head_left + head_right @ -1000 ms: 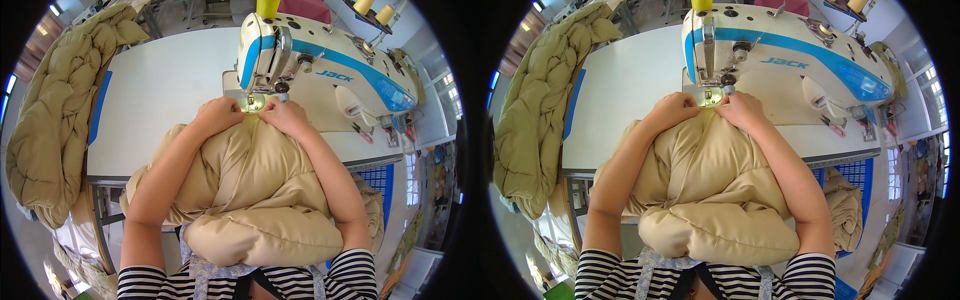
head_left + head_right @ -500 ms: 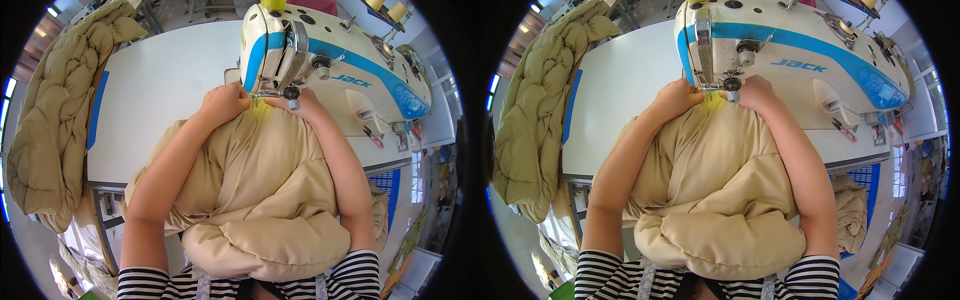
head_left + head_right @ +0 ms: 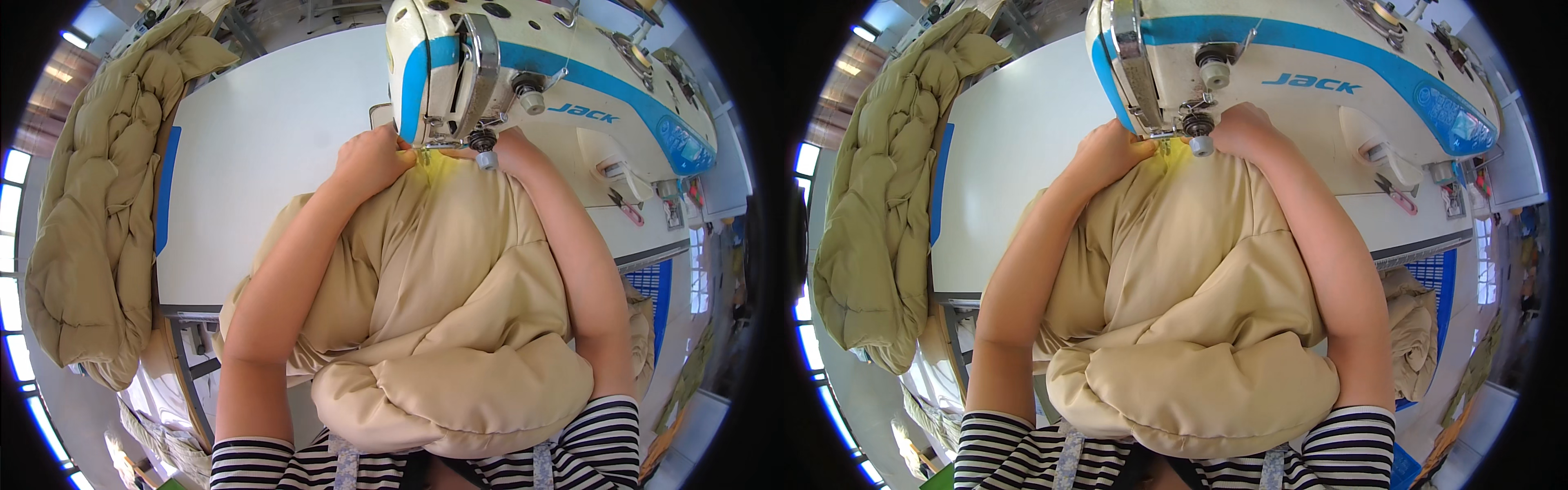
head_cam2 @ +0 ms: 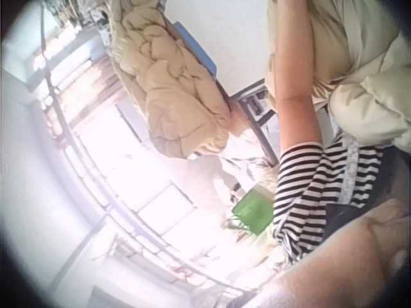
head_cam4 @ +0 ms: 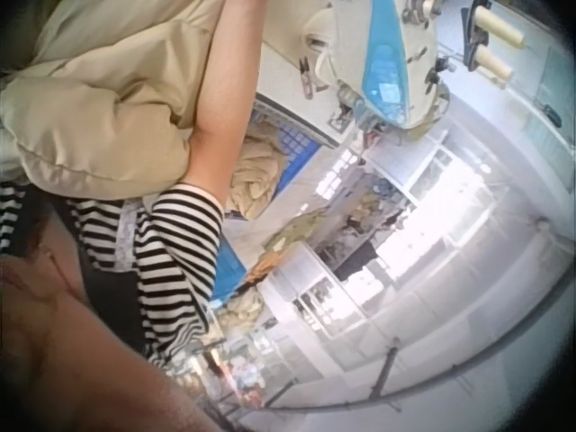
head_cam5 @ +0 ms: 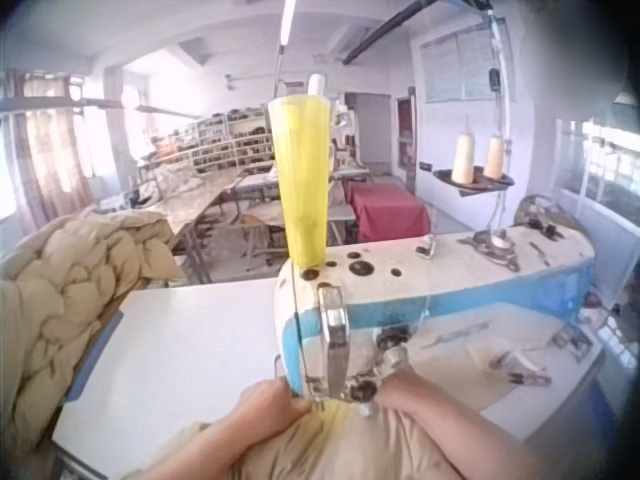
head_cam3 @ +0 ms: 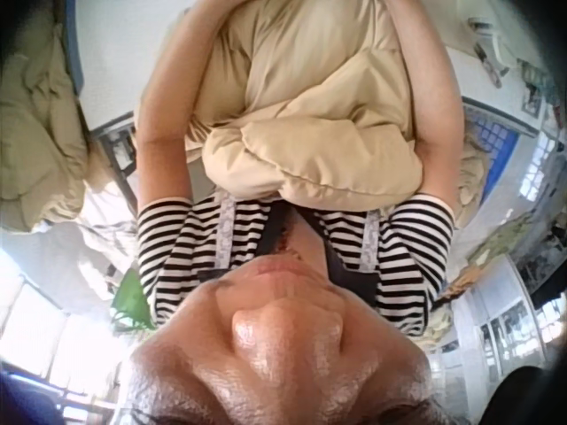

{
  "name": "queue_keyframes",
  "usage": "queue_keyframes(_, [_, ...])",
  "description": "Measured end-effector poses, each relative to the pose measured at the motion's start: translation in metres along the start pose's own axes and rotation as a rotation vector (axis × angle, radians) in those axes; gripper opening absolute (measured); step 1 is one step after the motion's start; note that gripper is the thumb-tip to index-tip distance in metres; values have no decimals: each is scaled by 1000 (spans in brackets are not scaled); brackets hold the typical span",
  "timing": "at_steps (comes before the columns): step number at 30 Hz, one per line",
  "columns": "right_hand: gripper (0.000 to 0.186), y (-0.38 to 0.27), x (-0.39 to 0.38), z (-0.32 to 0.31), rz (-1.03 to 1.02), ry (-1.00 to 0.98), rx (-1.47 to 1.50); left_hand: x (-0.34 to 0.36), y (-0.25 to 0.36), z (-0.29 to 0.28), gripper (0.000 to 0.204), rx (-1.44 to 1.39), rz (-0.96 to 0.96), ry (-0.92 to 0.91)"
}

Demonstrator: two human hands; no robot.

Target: The person sews a beige puffer jacket using a sewing machine, guiding the fabric under the needle and stitching along seams and a zipper. The person repeatedly adjusts the jacket to align edges and continues sewing different sections.

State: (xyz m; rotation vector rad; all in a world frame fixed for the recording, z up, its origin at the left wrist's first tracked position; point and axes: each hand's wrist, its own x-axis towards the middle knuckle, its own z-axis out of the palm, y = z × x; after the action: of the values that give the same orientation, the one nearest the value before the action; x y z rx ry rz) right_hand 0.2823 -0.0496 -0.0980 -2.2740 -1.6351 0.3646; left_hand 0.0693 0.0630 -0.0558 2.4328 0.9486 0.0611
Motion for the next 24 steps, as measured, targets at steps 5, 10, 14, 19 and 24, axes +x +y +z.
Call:
queue_keyframes(5, [36, -21, -8, -25, 99, -102, -5, 1, -2, 1, 33, -12, -17, 1])
queue_keyframes(10, [48, -37, -7, -36, 114, -139, -38, 3, -5, 6, 36, -2, 13, 66])
queue_keyframes(14, [52, -42, -7, -41, 139, -195, -23, 5, -8, 7, 38, 1, -7, 9])
queue_keyframes(19, [49, -44, -8, -43, 149, -195, 2, 5, -10, 7, 39, -18, 13, 22])
queue_keyframes(24, [55, -53, -19, -41, 179, -131, -78, -4, -5, -2, 42, -22, -9, -44])
